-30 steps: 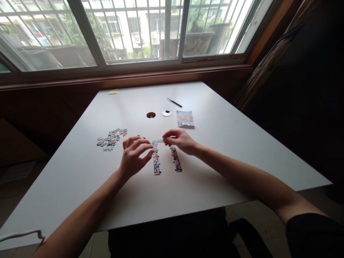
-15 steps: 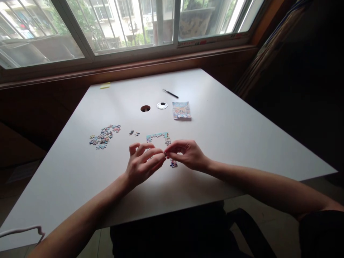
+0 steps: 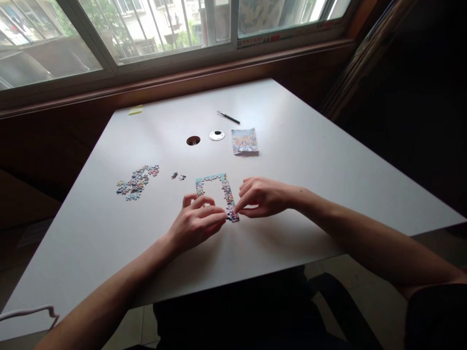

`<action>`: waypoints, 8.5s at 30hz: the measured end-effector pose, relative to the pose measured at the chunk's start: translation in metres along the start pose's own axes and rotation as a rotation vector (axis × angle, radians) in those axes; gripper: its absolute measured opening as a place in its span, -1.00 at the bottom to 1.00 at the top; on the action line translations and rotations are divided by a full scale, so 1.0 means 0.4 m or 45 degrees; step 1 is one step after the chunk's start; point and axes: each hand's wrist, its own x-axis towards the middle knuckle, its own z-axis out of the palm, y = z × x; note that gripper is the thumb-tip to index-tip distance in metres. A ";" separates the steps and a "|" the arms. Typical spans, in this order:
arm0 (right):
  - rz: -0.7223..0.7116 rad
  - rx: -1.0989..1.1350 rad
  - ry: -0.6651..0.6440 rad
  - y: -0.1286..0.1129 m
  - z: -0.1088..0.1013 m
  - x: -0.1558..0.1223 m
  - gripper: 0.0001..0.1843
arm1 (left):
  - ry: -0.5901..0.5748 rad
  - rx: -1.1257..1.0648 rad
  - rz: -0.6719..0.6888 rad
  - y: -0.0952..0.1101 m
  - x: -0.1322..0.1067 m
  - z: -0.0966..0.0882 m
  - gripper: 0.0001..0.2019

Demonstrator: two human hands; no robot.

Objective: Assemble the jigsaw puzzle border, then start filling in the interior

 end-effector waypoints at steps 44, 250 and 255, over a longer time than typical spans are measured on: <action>0.016 -0.111 -0.118 -0.002 0.035 -0.006 -0.80 | -0.130 0.023 0.035 0.006 -0.005 0.011 -0.88; -0.116 -0.269 -0.134 -0.035 0.075 0.008 -0.70 | -0.375 -0.204 -0.057 -0.072 -0.027 -0.094 -0.92; -0.120 -0.285 -0.137 -0.038 0.073 0.008 -0.70 | -0.456 -0.341 -0.079 -0.079 -0.031 -0.097 -0.91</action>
